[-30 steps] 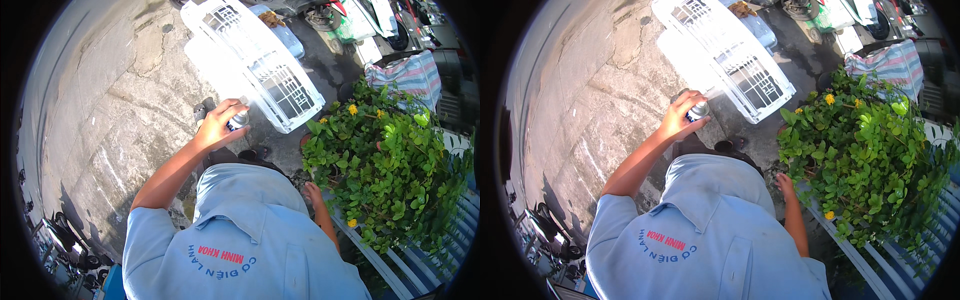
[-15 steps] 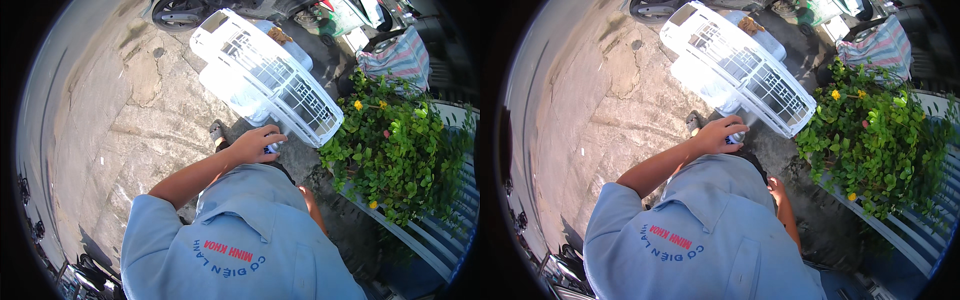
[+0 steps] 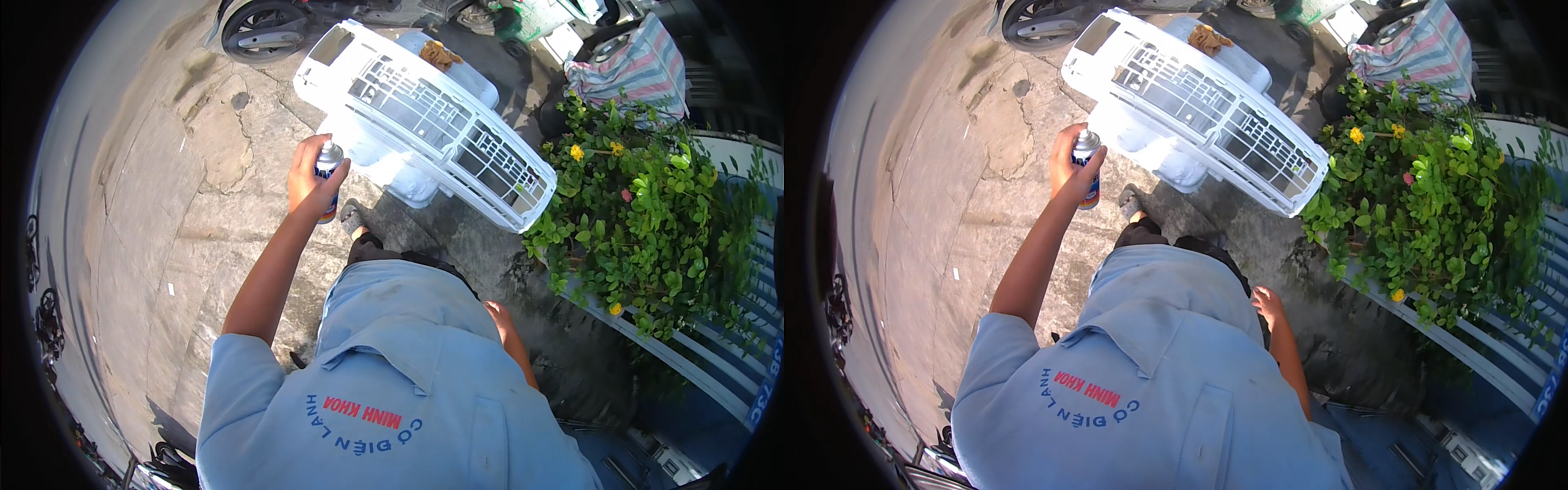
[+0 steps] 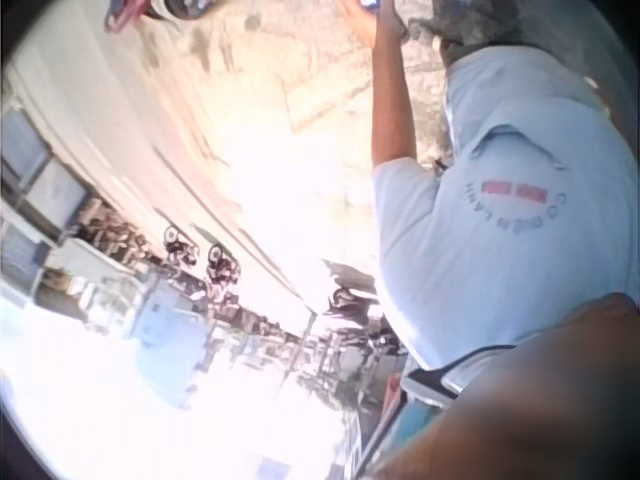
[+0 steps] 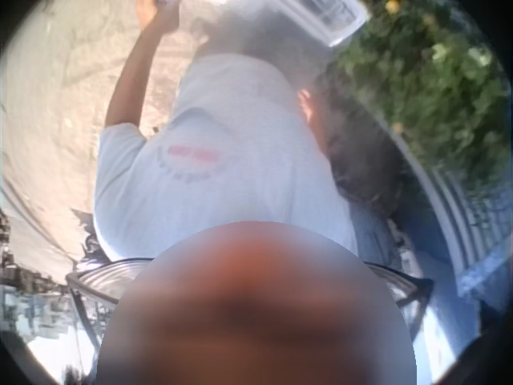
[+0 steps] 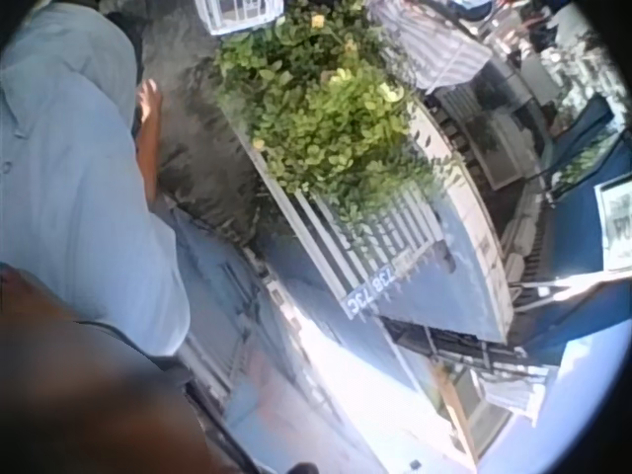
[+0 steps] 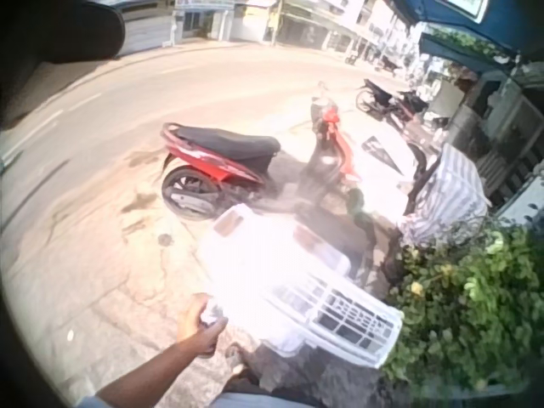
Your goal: The person spray paints a white plastic air conditioner front grille with a white aerosol can. They hold the can in their right hand and the grille in their left, moving around the object to cover different sides. The person briefly wipes the grille with a cloth and continues spraying until the end of the clip.
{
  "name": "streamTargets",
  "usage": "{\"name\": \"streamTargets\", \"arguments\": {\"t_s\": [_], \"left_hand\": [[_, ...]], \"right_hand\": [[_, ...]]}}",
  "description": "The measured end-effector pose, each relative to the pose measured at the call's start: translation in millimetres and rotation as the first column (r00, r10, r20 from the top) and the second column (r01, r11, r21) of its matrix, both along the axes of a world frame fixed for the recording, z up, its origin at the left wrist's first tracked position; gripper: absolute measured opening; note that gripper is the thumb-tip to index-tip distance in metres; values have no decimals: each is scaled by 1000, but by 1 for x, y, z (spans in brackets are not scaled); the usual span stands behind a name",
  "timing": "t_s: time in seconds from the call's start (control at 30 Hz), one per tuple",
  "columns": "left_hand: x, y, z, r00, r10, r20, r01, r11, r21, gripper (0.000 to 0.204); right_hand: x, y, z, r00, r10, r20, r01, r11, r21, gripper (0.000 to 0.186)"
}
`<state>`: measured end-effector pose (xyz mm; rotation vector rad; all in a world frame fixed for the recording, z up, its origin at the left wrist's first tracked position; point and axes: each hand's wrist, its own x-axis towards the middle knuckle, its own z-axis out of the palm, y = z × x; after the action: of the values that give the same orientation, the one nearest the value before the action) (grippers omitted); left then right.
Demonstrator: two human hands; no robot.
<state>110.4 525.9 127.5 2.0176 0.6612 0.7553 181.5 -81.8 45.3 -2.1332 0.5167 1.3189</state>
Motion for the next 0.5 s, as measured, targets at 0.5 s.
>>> {"name": "streamTargets", "arguments": {"t_s": [0.5], "left_hand": [[53, -173, 18, 525, -845, 101, 849, 528, 0, 50]], "right_hand": [[8, 25, 23, 999, -37, 10, 37, 999, -35, 65]]}}
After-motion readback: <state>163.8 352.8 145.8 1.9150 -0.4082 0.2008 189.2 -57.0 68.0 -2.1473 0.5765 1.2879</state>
